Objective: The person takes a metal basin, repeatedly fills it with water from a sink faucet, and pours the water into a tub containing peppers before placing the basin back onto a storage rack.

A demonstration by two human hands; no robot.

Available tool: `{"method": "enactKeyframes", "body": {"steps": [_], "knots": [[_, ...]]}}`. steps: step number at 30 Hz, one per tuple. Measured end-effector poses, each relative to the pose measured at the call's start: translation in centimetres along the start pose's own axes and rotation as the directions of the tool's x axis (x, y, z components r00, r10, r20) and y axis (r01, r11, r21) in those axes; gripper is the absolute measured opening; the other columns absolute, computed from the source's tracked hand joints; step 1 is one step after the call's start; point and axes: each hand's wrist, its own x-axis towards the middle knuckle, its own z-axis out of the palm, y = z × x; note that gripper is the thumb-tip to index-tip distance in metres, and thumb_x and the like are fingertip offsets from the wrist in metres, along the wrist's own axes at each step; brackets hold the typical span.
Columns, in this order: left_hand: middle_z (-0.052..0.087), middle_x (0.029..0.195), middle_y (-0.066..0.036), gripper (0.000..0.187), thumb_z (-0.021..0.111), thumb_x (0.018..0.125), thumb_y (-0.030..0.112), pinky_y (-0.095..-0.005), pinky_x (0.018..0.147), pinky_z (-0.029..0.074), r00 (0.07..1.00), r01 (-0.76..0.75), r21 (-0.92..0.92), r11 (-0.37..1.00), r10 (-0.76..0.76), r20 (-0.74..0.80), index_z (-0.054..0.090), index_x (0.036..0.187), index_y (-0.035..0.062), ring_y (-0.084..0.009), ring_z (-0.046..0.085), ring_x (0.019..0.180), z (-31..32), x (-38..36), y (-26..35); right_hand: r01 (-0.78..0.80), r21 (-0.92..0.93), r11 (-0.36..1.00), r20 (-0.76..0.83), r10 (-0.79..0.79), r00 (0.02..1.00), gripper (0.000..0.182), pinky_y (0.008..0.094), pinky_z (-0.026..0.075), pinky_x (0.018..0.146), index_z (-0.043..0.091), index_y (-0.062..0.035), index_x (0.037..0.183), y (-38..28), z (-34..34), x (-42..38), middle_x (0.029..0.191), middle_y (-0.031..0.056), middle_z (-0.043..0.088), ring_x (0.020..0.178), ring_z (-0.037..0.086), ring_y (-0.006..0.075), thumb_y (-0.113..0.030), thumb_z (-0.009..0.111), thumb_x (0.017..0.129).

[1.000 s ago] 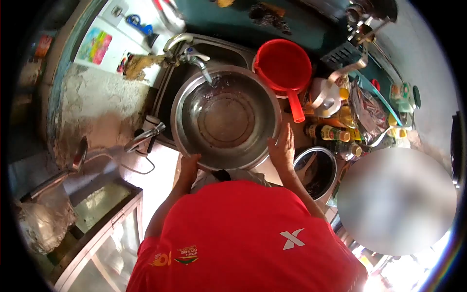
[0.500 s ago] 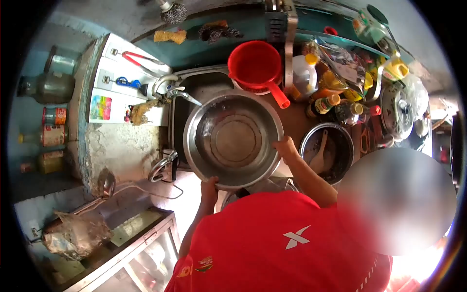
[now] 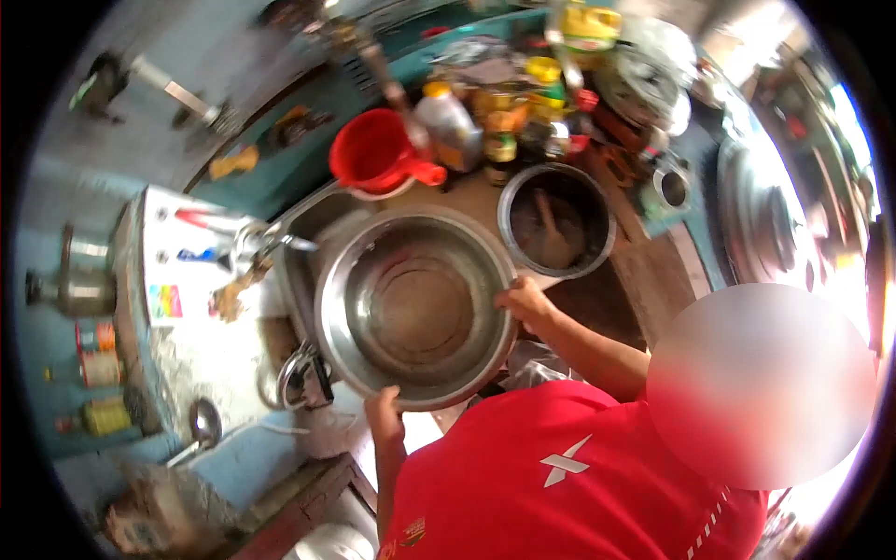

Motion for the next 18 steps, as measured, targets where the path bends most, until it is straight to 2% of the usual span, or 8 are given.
{"method": "enactKeyframes", "body": {"steps": [4,5,7,9,15,16,17,18], "knots": [[0.055,0.067,-0.018,0.014,0.057,0.069,0.003,-0.038,0.057,0.041,0.995,0.042,-0.048,0.998,-0.037,0.09,0.055,0.082,0.0001,-0.029,0.054,0.063,-1.9,-0.3,1.8,0.021,-0.021,1.0,-0.044,-0.022,0.999,0.02,0.0311,0.041,0.046,0.059,0.0061,0.074,-0.7,-2.2,-6.0,0.059,0.0063,0.053,0.052,0.05,0.0163,-0.008,0.059,0.06],[0.055,0.074,-0.017,0.018,0.057,0.069,0.005,-0.037,0.061,0.042,0.974,0.223,-0.191,0.956,-0.208,0.094,0.054,0.086,0.0003,-0.0271,0.054,0.069,-2.1,-0.6,2.5,0.026,0.0,1.0,-0.065,-0.026,0.998,0.023,0.0322,0.042,0.047,0.06,0.0047,0.077,-0.1,-2.6,-6.4,0.06,0.0065,0.054,0.053,0.051,0.0161,-0.01,0.059,0.06],[0.054,0.08,-0.016,0.022,0.057,0.069,0.007,-0.0361,0.066,0.043,0.925,0.38,-0.313,0.871,-0.348,0.154,0.053,0.09,0.0004,-0.0252,0.054,0.076,-1.9,0.0,4.3,0.032,-0.016,0.999,-0.072,-0.033,0.997,0.024,0.0328,0.044,0.05,0.061,0.0026,0.082,0.1,-4.3,-8.7,0.062,0.0074,0.056,0.055,0.053,0.017,-0.01,0.055,0.063],[0.051,0.089,-0.012,0.028,0.056,0.068,0.009,-0.0339,0.074,0.042,0.615,0.656,-0.676,0.337,-0.757,0.219,0.051,0.094,-0.0014,-0.022,0.051,0.084,-1.8,2.0,9.8,0.108,0.015,0.994,-0.113,-0.106,0.988,0.024,0.0323,0.045,0.052,0.061,0.0023,0.084,0.2,-5.8,-10.9,0.063,0.0074,0.056,0.056,0.054,0.0171,-0.009,0.054,0.064],[0.05,0.093,-0.011,0.029,0.055,0.068,0.01,-0.0315,0.075,0.042,0.682,0.661,-0.614,0.431,-0.686,0.254,0.049,0.094,-0.0022,-0.0203,0.05,0.085,0.9,2.3,17.8,0.272,0.25,0.929,-0.219,-0.219,0.951,0.023,0.0291,0.045,0.058,0.062,0.0015,0.083,3.5,-12.0,-15.0,0.065,0.0064,0.059,0.061,0.055,0.0142,-0.006,0.052,0.064],[0.047,0.091,-0.011,0.033,0.058,0.069,0.012,-0.0302,0.068,0.041,0.665,0.699,-0.582,0.415,-0.677,0.315,0.05,0.099,0.0003,-0.0189,0.048,0.081,1.5,1.7,16.7,0.318,0.258,0.912,-0.272,-0.247,0.93,0.022,0.0296,0.044,0.056,0.062,0.0016,0.082,3.3,-13.3,-16.7,0.065,0.0064,0.059,0.06,0.054,0.014,-0.006,0.052,0.063],[0.045,0.088,-0.01,0.035,0.06,0.07,0.014,-0.0293,0.064,0.039,0.889,0.447,-0.292,0.845,-0.384,0.251,0.05,0.101,0.0021,-0.0182,0.046,0.077,1.7,0.6,17.2,0.262,0.22,0.94,-0.279,-0.196,0.94,0.019,0.0304,0.043,0.052,0.061,0.0021,0.077,2.1,-15.1,-20.0,0.063,0.0058,0.057,0.058,0.053,0.0135,-0.007,0.054,0.062],[0.042,0.086,-0.009,0.036,0.061,0.071,0.017,-0.0283,0.06,0.037,0.954,-0.012,0.028,1.0,0.003,0.299,0.05,0.103,0.004,-0.0174,0.044,0.073,2.2,-0.2,18.4,0.234,0.156,0.96,-0.313,-0.177,0.933,0.017,0.0306,0.041,0.049,0.061,0.0017,0.072,3.9,-16.8,-19.8,0.061,0.0051,0.056,0.055,0.051,0.0132,-0.009,0.055,0.06]]}}
